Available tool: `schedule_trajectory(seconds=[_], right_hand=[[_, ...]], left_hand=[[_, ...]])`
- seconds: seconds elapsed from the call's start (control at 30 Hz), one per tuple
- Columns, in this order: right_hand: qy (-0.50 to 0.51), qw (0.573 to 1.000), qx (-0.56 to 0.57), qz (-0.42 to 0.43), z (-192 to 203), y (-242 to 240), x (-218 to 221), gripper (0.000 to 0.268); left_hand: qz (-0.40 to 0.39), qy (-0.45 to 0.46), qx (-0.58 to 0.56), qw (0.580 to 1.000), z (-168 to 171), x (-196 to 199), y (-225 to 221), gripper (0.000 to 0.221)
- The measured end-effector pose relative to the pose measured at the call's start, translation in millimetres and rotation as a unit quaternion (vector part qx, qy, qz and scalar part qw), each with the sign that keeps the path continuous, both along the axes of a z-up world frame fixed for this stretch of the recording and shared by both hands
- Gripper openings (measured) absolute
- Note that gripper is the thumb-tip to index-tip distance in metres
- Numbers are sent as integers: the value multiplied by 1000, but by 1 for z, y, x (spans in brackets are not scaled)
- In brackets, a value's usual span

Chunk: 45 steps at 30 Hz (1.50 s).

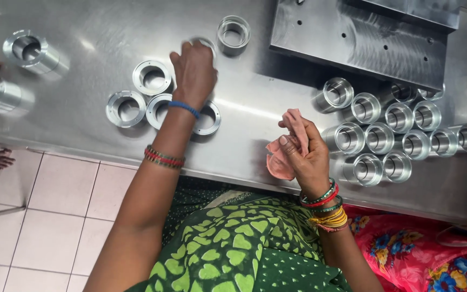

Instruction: Inspecting, wiping, and measuring cylindrical metal components at a workstation.

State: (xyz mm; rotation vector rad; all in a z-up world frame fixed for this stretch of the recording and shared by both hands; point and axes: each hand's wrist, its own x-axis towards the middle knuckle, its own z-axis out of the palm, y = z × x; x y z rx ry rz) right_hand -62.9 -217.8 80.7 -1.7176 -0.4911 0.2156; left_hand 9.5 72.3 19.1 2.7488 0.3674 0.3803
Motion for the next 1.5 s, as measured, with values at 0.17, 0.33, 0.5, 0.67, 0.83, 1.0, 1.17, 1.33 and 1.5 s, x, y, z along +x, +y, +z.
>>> schedule_trajectory(seconds=[0.17, 0.33, 0.5, 0.67, 0.83, 1.0, 1.17, 1.33, 1.5], right_hand=[[-161, 964, -192, -91, -6, 12, 5, 47], [-454, 853, -253, -46, -8, 15, 13, 46], [153, 980, 128, 28, -39, 5, 13, 41], [-21, 994, -98, 53, 9, 19, -3, 55], [-229, 939, -256, -9, 7, 23, -9, 53], [398, 892, 206, 60, -26, 1, -4, 47], [-16, 998, -55, 16, 17, 6, -8, 61], [-48, 998, 12, 36, 36, -2, -3, 66], [17, 998, 53, 16, 23, 5, -5, 67]], left_hand=[[-96, 35, -284, 953, 23, -40, -67, 24], [-219, 34, -570, 791, 12, -85, -108, 31], [-308, -16, -563, 767, 32, -115, -92, 33], [-302, 59, -622, 720, 39, -120, -86, 37], [-189, 183, -645, 718, 48, -120, -89, 35], [-338, -34, -511, 789, 41, -122, -83, 39], [-291, 66, -494, 817, 60, -118, -74, 46], [-307, 0, -620, 722, 57, -115, -72, 41], [-247, -19, -702, 667, 63, -100, -83, 91]])
